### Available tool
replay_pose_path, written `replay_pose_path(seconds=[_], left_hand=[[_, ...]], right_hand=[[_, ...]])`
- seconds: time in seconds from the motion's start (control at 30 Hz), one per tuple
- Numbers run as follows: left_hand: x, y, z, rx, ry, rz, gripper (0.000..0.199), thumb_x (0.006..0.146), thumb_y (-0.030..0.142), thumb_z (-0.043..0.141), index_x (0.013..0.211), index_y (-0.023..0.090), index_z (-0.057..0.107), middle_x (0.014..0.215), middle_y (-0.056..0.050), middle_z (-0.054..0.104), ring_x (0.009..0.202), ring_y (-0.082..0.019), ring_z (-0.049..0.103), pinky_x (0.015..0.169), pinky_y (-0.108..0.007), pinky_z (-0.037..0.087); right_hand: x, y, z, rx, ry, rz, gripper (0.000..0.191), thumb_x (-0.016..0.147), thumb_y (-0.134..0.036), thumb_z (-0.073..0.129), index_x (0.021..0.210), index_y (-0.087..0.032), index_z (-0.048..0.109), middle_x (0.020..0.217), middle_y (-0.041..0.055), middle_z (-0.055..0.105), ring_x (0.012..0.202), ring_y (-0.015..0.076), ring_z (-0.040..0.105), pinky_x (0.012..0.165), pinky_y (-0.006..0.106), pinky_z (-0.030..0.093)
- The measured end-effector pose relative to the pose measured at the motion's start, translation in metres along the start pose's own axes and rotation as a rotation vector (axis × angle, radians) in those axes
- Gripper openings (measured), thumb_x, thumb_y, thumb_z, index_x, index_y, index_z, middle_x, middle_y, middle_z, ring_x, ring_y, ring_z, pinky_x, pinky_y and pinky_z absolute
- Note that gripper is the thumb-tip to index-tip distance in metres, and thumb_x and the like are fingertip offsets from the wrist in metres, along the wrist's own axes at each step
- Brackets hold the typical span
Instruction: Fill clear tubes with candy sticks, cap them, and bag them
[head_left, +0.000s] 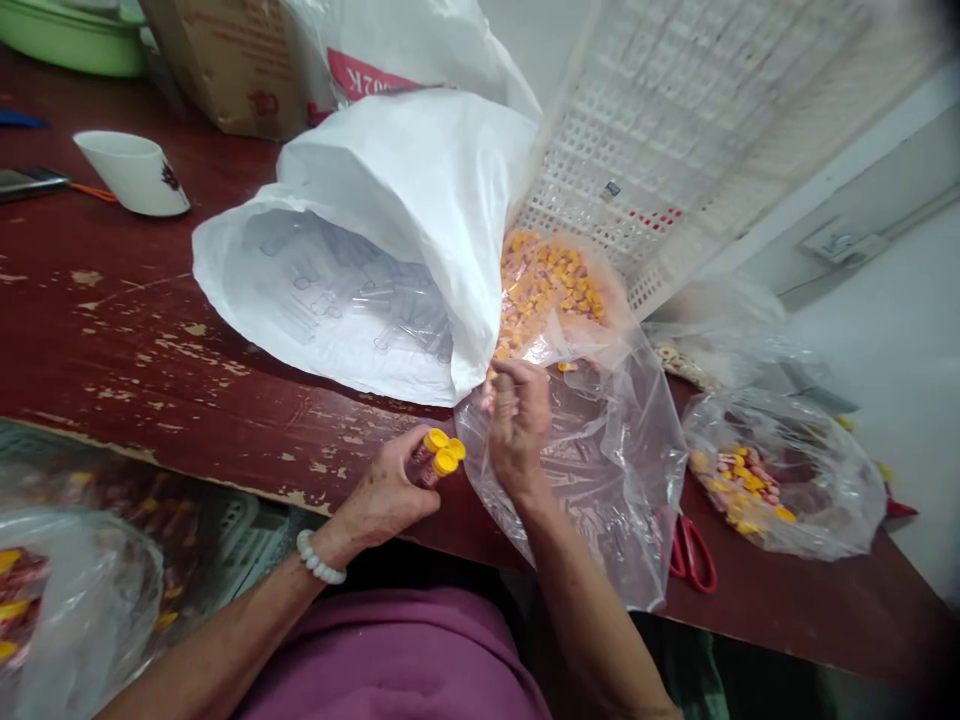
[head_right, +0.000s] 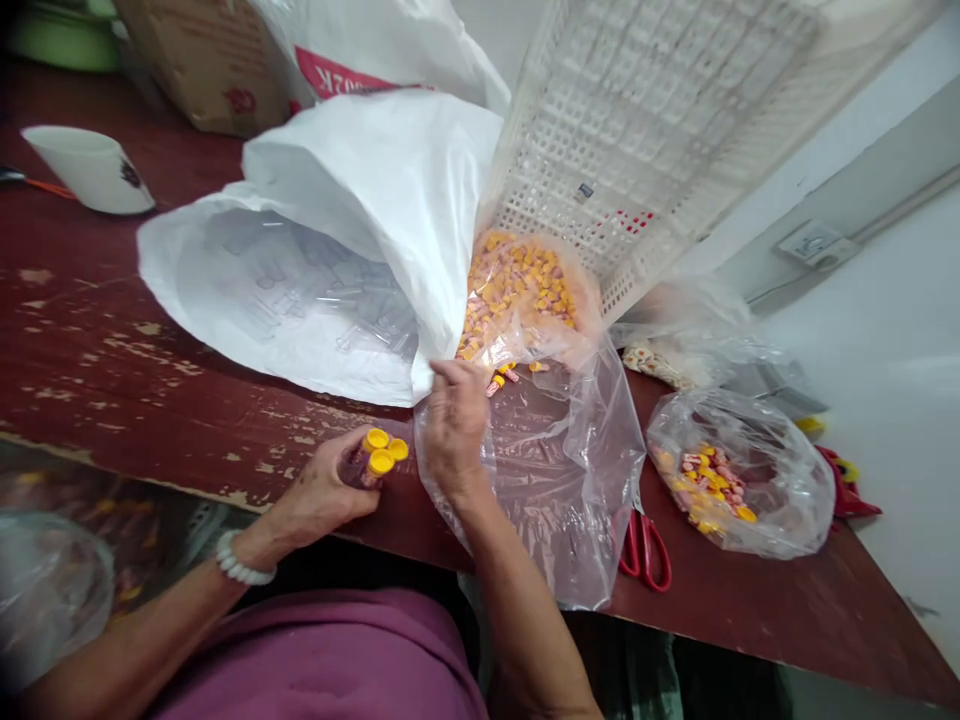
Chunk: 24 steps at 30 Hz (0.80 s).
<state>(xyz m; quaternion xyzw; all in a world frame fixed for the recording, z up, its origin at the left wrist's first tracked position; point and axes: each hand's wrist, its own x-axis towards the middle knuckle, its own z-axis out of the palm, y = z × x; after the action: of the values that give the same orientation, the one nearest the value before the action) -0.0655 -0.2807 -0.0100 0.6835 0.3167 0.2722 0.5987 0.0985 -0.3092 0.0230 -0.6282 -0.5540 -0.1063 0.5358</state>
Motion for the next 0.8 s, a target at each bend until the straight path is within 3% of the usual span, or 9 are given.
replay_pose_path(seconds=[0.07,0.13,0.17,0.23,0.33,0.47,0.57,0.7,0.8], left_hand=[[0.004,-0.008,-0.015,-0.006,0.12,-0.024,0.027,0.055,0.004,0.053,0.079,0.015,0.051,0.067,0.005,0.049,0.06,-0.009,0.044,0.054,-0.02,0.033],[0.007,-0.014,-0.029,0.005,0.24,-0.028,0.028,0.055,0.006,0.055,0.081,0.015,0.051,0.068,0.004,0.051,0.061,-0.01,0.045,0.056,-0.021,0.035],[0.008,-0.016,-0.034,0.012,0.27,-0.027,0.029,0.055,0.006,0.056,0.082,0.016,0.052,0.07,0.004,0.052,0.062,-0.01,0.046,0.056,-0.021,0.036],[0.009,-0.017,-0.037,0.026,0.279,-0.025,0.029,0.055,0.006,0.056,0.082,0.016,0.052,0.071,0.004,0.052,0.062,-0.01,0.047,0.057,-0.021,0.036],[0.008,-0.013,-0.03,0.061,0.235,-0.023,0.027,0.055,0.006,0.055,0.08,0.017,0.051,0.069,0.004,0.051,0.061,-0.01,0.046,0.056,-0.021,0.035],[0.007,-0.011,-0.02,0.07,0.208,-0.037,0.027,0.054,0.005,0.051,0.079,0.017,0.049,0.067,0.005,0.049,0.061,-0.01,0.045,0.054,-0.02,0.034],[0.009,-0.01,-0.017,0.029,0.214,-0.035,0.026,0.053,0.005,0.049,0.076,0.017,0.048,0.065,0.006,0.047,0.059,-0.009,0.043,0.053,-0.019,0.032],[0.013,-0.003,-0.014,-0.04,0.197,-0.029,0.031,0.05,0.003,0.048,0.078,0.016,0.05,0.068,0.005,0.049,0.061,-0.009,0.044,0.054,-0.019,0.033],[0.015,0.002,-0.01,-0.09,0.161,0.019,0.036,0.05,0.002,0.049,0.084,0.015,0.052,0.073,0.004,0.052,0.064,-0.01,0.047,0.056,-0.019,0.035]], right_hand=[[0.008,0.039,-0.018,-0.128,-0.036,0.194,0.025,0.094,-0.029,0.035,0.102,-0.018,0.057,0.093,0.005,0.062,0.084,0.0151,0.059,0.076,0.03,0.048],[0.016,0.081,-0.033,-0.416,-0.236,0.329,0.028,0.092,-0.024,0.033,0.1,-0.015,0.058,0.098,0.0086,0.065,0.091,0.0168,0.06,0.082,0.03,0.046],[0.021,0.099,-0.036,-0.455,-0.271,0.352,0.028,0.09,-0.02,0.034,0.1,-0.012,0.059,0.1,0.0114,0.065,0.094,0.0183,0.059,0.085,0.032,0.045],[0.031,0.127,-0.036,-0.519,-0.343,0.373,0.028,0.085,-0.015,0.037,0.098,-0.01,0.061,0.105,0.015,0.065,0.102,0.021,0.057,0.09,0.033,0.041],[0.048,0.146,-0.023,-0.545,-0.423,0.397,0.021,0.078,-0.013,0.047,0.087,-0.01,0.066,0.1,0.018,0.066,0.105,0.025,0.057,0.091,0.034,0.04],[0.065,0.146,-0.012,-0.549,-0.465,0.444,0.01,0.068,-0.011,0.056,0.068,-0.01,0.066,0.075,0.0161,0.068,0.088,0.0254,0.064,0.08,0.032,0.043],[0.067,0.143,-0.02,-0.513,-0.447,0.441,0.012,0.069,-0.015,0.055,0.063,-0.011,0.064,0.065,0.0137,0.066,0.077,0.0243,0.065,0.074,0.032,0.045],[0.046,0.125,-0.042,-0.404,-0.378,0.453,0.03,0.08,-0.03,0.043,0.093,-0.011,0.063,0.072,0.0082,0.066,0.07,0.0195,0.063,0.067,0.03,0.048],[0.021,0.082,-0.052,-0.044,-0.233,0.536,0.038,0.085,-0.041,0.042,0.109,-0.015,0.054,0.078,0.0035,0.064,0.063,0.0136,0.058,0.058,0.025,0.048]])
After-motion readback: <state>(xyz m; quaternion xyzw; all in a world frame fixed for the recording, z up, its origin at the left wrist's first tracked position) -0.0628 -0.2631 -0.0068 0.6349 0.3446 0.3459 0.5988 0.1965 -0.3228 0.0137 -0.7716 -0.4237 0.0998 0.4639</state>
